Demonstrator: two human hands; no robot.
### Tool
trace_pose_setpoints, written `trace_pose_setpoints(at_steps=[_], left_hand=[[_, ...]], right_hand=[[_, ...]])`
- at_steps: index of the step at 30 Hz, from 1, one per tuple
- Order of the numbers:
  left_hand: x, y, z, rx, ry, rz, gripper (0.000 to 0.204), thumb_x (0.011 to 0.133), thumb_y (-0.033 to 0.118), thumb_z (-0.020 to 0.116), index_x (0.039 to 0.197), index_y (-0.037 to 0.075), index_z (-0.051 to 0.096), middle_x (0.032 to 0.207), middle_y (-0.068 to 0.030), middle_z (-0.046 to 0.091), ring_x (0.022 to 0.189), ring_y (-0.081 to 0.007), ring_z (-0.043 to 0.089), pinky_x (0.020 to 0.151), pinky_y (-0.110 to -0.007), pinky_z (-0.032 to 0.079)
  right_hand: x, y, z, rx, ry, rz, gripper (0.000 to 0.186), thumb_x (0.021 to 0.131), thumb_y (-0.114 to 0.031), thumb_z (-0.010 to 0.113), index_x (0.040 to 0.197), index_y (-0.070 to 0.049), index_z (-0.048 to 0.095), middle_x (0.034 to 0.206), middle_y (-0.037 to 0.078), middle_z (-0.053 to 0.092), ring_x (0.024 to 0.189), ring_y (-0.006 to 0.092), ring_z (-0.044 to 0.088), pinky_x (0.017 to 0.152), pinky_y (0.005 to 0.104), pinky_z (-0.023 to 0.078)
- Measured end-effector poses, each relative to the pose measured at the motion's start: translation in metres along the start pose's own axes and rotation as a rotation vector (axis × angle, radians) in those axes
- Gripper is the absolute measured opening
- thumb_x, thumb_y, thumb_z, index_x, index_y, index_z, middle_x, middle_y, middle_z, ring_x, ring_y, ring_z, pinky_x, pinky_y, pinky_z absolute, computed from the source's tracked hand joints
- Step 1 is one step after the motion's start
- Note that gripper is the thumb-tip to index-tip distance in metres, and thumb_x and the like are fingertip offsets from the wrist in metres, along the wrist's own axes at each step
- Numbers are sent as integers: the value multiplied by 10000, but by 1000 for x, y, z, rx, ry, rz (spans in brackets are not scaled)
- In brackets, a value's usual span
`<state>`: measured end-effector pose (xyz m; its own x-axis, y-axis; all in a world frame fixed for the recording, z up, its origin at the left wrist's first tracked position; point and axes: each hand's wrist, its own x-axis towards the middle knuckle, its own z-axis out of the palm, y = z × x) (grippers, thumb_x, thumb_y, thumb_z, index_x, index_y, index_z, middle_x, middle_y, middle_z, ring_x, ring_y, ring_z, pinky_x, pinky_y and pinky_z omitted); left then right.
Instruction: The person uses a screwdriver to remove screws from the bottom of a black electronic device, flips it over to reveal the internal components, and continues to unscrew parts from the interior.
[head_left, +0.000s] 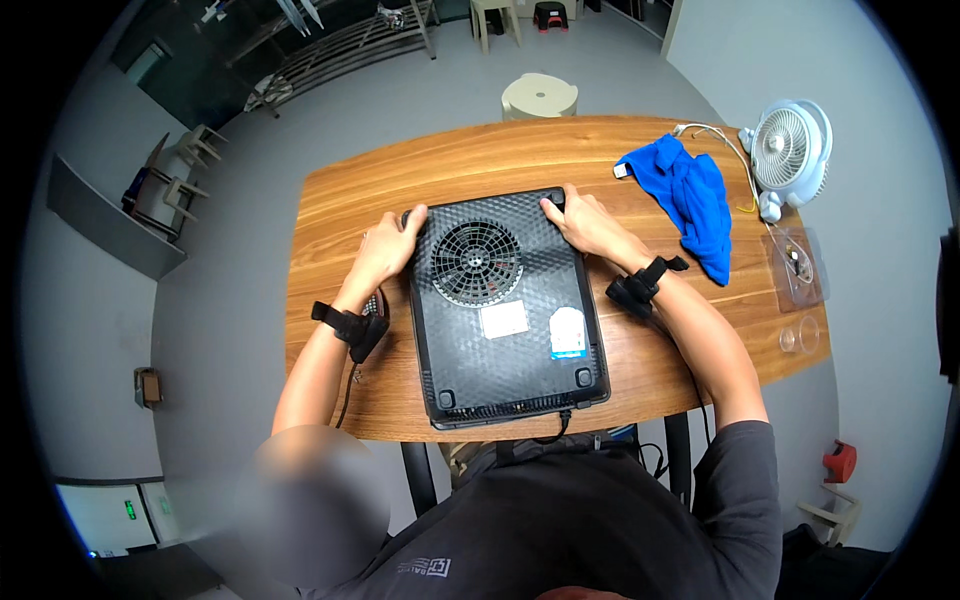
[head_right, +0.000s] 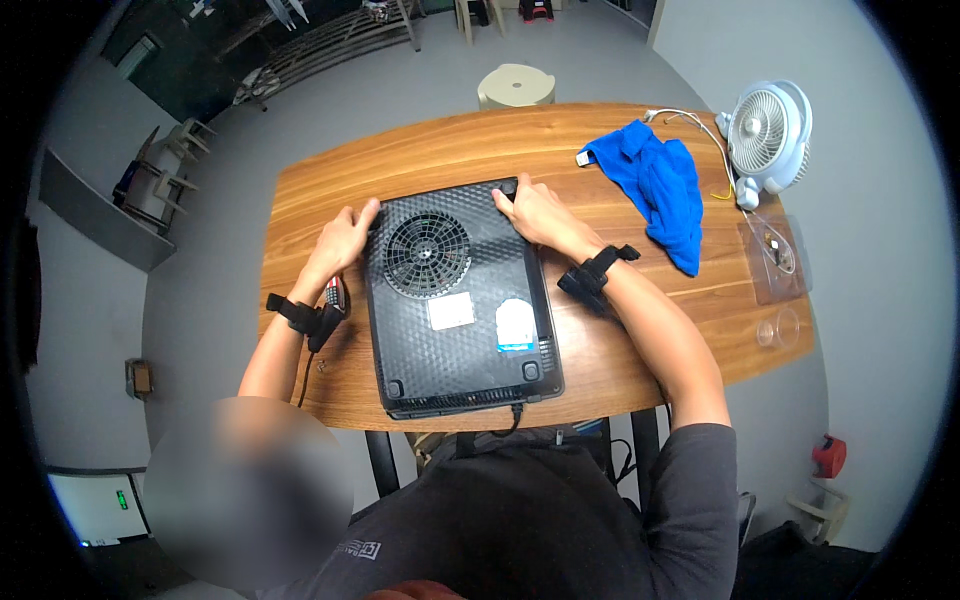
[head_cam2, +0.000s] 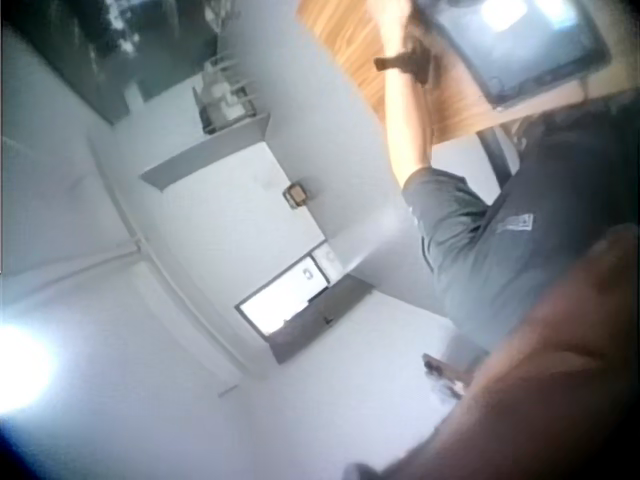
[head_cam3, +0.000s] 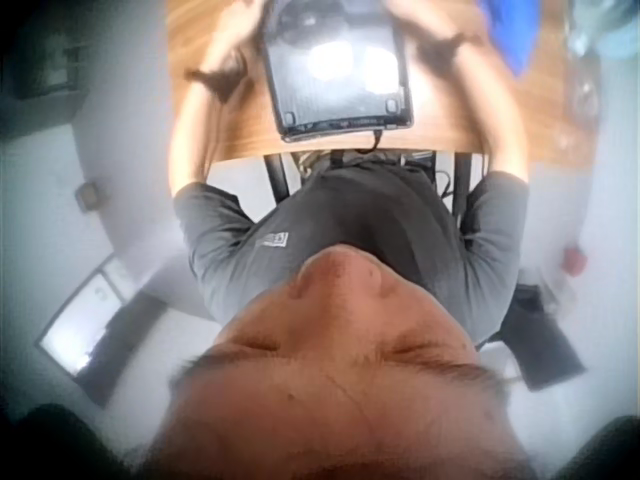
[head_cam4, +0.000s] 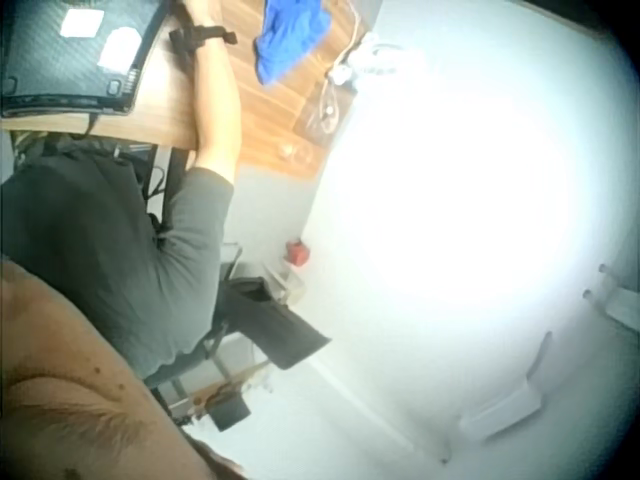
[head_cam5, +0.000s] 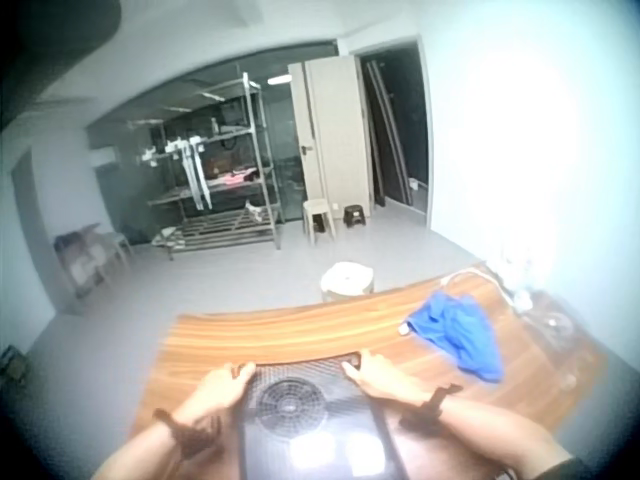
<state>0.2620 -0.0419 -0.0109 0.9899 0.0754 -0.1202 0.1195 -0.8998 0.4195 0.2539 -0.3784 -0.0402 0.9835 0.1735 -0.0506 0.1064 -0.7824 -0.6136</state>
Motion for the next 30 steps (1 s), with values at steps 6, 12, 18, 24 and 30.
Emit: trace_pose_setpoints(at_steps=[6,12,18,24,30], left_hand=[[36,-26,6,-738,-138,-170,501,1040,514,542,915,33,607,791,-53,663,666,-155,627,624,-320,535],[42,-45,9,-954,-241,-166,223,1067,226,549,937,81,656,787,20,615,643,-86,530,579,-251,480],[45,-51,18,-1184,-281,-206,165,1065,130,540,987,61,668,870,-13,695,717,-89,633,639,-244,542],[49,-60,24,-1178,-316,-217,134,1064,104,540,1075,53,662,941,-40,708,796,-118,674,726,-265,583],[46,-54,22,-1157,-281,-228,168,1073,81,510,1133,8,648,973,-76,725,802,-128,703,695,-260,600]], right_hand=[[4,4,4,-21,5,-7,741,1057,-500,510,1246,215,469,926,427,655,998,606,624,884,609,508],[1,-4,4,0,28,15,692,1056,-502,503,1260,159,488,942,427,658,1013,603,621,896,618,499],[4,1,6,-27,19,1,710,1048,-499,510,1282,170,483,948,439,652,1020,599,629,908,603,502],[7,4,11,-62,36,-41,718,1044,-506,512,1273,175,494,935,439,653,997,606,632,895,600,513],[11,3,11,-80,19,-49,694,1046,-506,513,1226,164,503,896,433,649,962,600,636,866,602,512]])
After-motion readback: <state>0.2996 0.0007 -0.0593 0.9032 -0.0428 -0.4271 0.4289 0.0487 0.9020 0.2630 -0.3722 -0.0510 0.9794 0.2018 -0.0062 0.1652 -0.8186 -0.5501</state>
